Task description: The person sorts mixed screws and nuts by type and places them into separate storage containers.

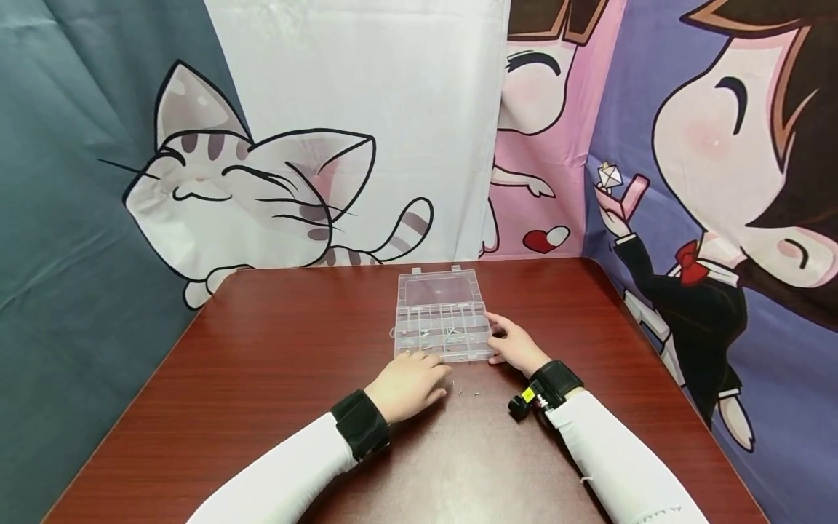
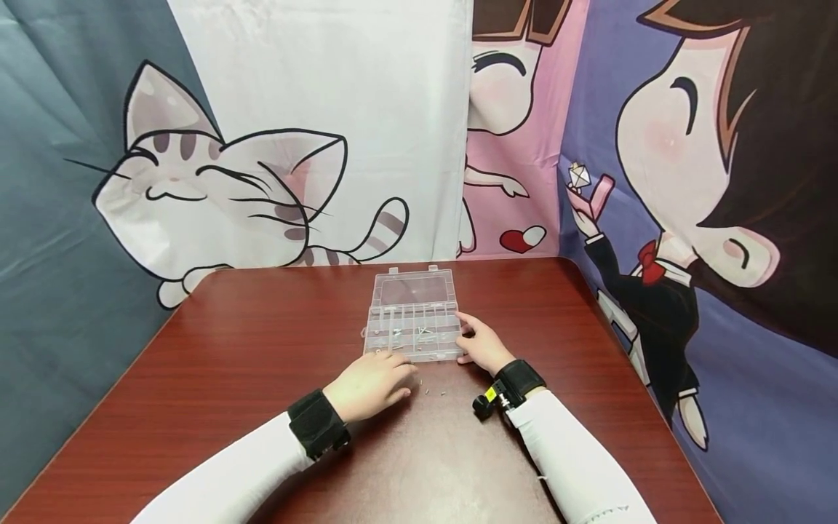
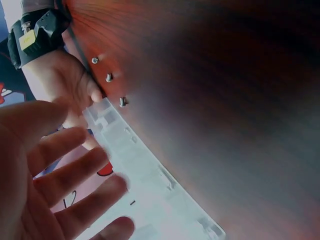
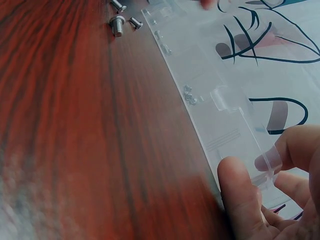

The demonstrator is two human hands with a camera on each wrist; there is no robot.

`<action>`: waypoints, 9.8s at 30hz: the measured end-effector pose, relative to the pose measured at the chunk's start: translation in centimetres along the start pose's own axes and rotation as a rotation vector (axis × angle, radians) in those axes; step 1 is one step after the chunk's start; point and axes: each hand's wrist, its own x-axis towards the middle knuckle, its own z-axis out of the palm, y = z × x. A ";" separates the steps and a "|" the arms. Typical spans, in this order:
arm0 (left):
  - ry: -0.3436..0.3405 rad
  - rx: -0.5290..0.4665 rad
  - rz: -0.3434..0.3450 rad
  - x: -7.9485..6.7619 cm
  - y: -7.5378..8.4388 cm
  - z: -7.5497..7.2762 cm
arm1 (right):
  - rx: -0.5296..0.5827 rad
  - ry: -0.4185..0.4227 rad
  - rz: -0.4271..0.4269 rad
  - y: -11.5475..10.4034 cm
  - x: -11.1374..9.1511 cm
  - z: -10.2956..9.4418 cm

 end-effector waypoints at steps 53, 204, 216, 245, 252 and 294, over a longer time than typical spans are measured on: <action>-0.098 0.007 -0.029 7.2 0.3 0.9 | 0.029 -0.027 -0.030 -2.1 -1.7 -0.3; -0.005 -0.106 -0.327 4.6 0.1 -1.1 | -0.038 0.085 -0.013 0.1 -0.5 0.6; 0.051 -0.091 -0.297 0.6 1.2 -0.5 | -0.041 0.086 -0.005 0.2 -0.5 0.4; -0.032 0.081 -0.035 5.6 5.2 1.5 | -0.015 0.082 -0.023 0.3 -0.2 0.3; -0.062 0.124 -0.045 6.0 5.6 1.2 | -0.018 0.074 -0.035 0.4 0.0 0.3; -0.069 0.120 -0.039 8.6 1.6 -0.5 | -0.011 0.077 -0.036 0.3 -0.3 0.4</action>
